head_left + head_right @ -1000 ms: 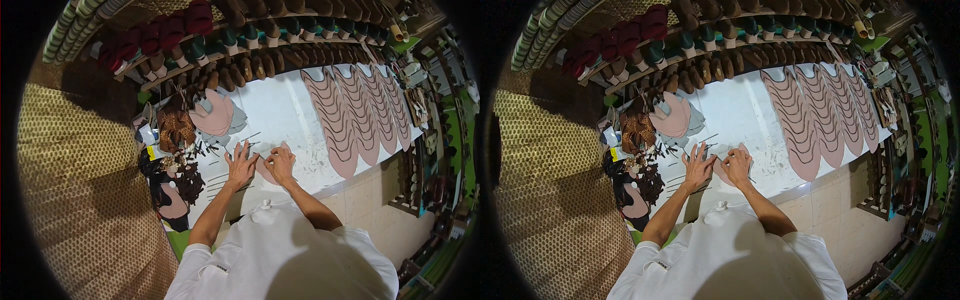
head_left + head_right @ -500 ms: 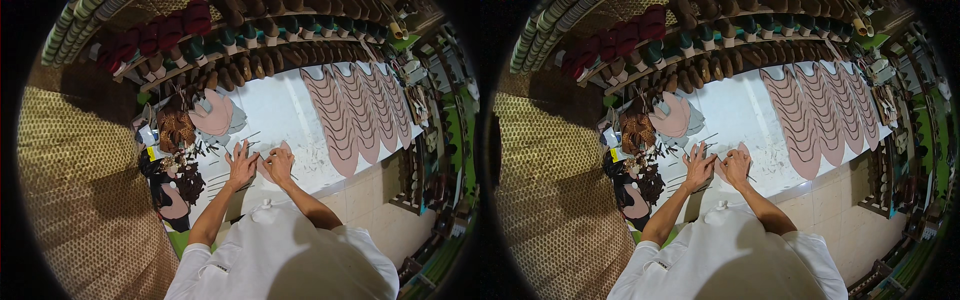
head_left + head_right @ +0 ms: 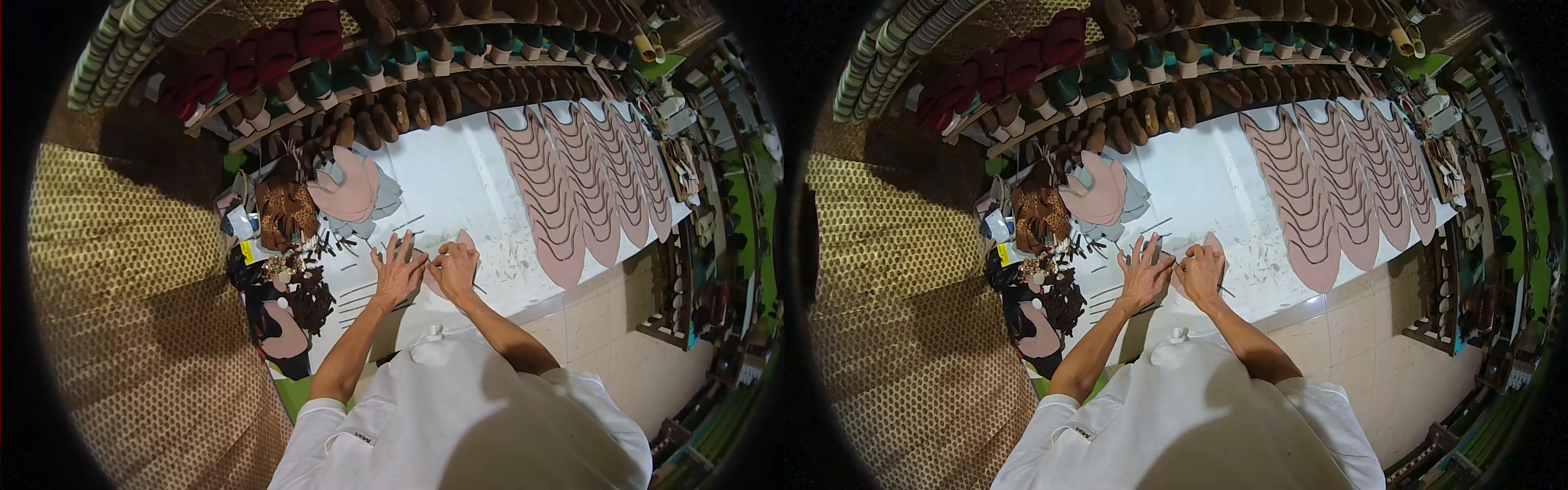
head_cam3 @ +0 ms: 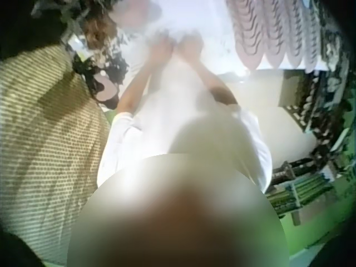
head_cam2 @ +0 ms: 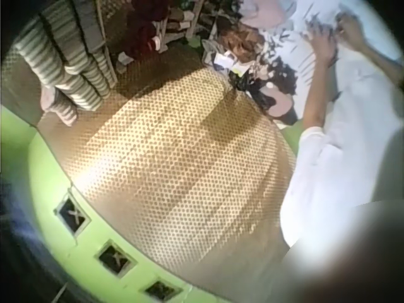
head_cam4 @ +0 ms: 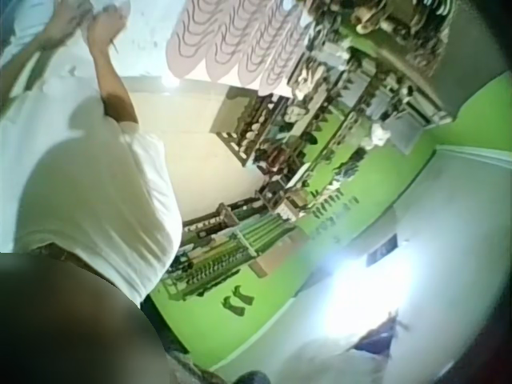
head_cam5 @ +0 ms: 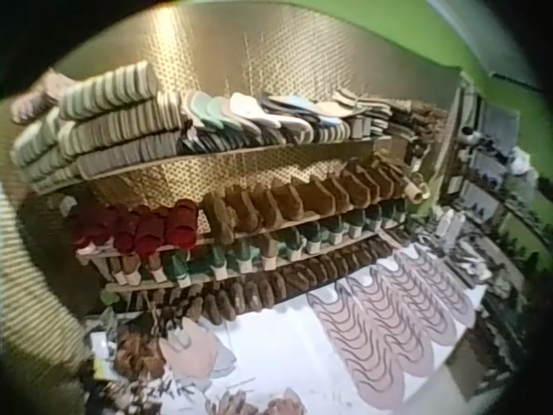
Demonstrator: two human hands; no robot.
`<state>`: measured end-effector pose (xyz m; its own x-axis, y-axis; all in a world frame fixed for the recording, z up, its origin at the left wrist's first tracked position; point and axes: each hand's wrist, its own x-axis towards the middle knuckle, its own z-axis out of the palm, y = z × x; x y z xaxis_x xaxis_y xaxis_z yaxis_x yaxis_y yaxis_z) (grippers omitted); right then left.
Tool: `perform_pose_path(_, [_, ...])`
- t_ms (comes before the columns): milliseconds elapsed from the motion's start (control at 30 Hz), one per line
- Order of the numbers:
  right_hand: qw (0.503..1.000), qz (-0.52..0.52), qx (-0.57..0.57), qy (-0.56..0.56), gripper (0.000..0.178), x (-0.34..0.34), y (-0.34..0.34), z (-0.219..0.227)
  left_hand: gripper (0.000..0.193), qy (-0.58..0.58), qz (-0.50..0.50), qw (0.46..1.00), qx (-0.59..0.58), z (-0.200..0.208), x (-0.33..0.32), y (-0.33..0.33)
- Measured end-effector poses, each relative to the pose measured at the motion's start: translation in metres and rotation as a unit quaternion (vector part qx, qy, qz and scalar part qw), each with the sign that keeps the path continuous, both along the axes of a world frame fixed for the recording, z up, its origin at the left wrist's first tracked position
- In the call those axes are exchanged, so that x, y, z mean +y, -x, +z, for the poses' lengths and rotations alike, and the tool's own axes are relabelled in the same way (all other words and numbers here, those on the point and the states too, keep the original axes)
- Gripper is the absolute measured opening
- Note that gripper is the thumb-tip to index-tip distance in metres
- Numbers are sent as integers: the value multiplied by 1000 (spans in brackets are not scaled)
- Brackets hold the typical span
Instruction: Positioning and aligning shoe upper components on a guide template.
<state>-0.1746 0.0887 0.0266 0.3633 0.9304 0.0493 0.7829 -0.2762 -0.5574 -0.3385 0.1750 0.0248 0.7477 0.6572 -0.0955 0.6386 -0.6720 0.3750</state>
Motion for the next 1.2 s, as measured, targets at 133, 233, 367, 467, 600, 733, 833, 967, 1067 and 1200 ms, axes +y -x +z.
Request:
perform_pose_path(133, [1000, 1, -4, 13, 14, 0, 0, 2, 37, 29, 16, 999, -24, 1, -2, 1])
perform_pose_path(233, [1000, 7, -5, 10, 15, -1, -1, 0, 37, 13, 2, 1000, -24, 1, -5, 1])
perform_pose_path(367, [1000, 23, -10, -1, 17, -5, -5, 1, 36, 1, -14, 1000, 21, -2, -8, 2])
perform_pose_path(467, [999, 32, 6, -16, 19, -18, -10, 4, 36, -6, -14, 1000, 9, -6, -8, 4])
perform_pose_path(600, [999, 33, 22, -9, 21, -34, -16, 4, 37, -8, -7, 1000, -8, -9, -11, 6])
perform_pose_path(733, [999, 21, 32, -2, 18, -36, -16, 0, 38, -12, -5, 1000, -14, -11, -12, 5])
perform_pose_path(833, [999, 36, 32, 3, 15, -33, -17, -2, 39, -14, -8, 1000, -12, -11, -11, 4])
perform_pose_path(967, [998, 57, 16, -11, 12, -28, -19, -2, 40, 0, -12, 1000, -4, -11, -10, 3])
perform_pose_path(1067, [998, 63, 0, -14, 12, -28, -17, -5, 41, -4, -15, 1000, -4, -11, -10, 4])
perform_pose_path(1200, [998, 61, -30, 11, 14, -30, -13, -10, 41, -12, -19, 1000, -8, -11, -10, 4])
